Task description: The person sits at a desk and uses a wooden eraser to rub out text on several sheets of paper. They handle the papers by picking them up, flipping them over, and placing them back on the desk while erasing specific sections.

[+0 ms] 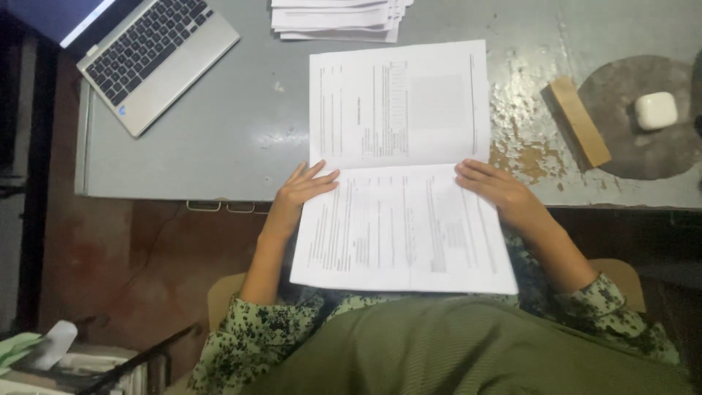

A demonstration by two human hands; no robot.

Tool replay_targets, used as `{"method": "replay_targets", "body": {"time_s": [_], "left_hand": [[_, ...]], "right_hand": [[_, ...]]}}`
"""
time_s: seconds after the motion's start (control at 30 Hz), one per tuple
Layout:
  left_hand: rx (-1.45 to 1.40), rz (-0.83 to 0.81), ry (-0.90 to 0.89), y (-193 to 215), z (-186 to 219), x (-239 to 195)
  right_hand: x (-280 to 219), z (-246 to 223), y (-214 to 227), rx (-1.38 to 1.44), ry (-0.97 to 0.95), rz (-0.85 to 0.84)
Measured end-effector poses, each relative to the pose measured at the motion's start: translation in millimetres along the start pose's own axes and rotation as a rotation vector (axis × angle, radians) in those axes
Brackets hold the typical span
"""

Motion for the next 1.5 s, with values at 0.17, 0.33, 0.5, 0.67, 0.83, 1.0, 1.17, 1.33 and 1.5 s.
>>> {"method": "replay_targets", "body": {"time_s": [0.17,0.33,0.5,0.67,0.83,1.0,1.17,1.33,1.5], "left_hand": [[0.011,0.037,0.017,5.1,1.6,-6.8],[-0.001,0.137,0.030,-15.2,-60.8,-29.4],[0.211,0.365,0.247,-17.8,-64.9,-11.4],[0.220,0.403,0.367,-14.1,-69.1,-6.3],[0.202,0.417,0.484,-10.9,-68.4,-7.6],[0.187,0.440,0.603,-10.9,-52.3,-2.5],[0.200,0.448,0.632,-14.4,-59.6,-5.5],[0.221,0.475,0.591,-11.9,-53.3,-5.0],[0.221,0.522,0.605,-10.6,-31.0,-0.6]], "right_hand": [[-7.6,11.3,-2.1,0.165,-0.113,0.026],[-39.6,72.1,-29.5,0.060,-0.267,0.049],[-66.6,120.6,-31.1,0.041,-0.561,0.190],[-31.7,95.5,-22.9,-0.035,-0.571,0.252],[-19.2,77.7,-20.6,0.009,-0.603,0.330],[-14.0,73.6,-20.2,0.005,-0.628,0.380],[-16.1,85.0,-21.3,-0.127,-0.583,0.367],[-4.9,77.5,-10.5,-0.147,-0.545,0.321],[-4.9,74.8,-12.5,-0.154,-0.607,0.287]]}}
Point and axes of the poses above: each hand's wrist, its own x-axis towards the middle knuckle, its own y-axis out of the back of the hand, z = x × y, the point moved 6 cm from there along x, towards the middle knuckle, and after that the axes turned 4 degrees about z, right-handed, at the moved point
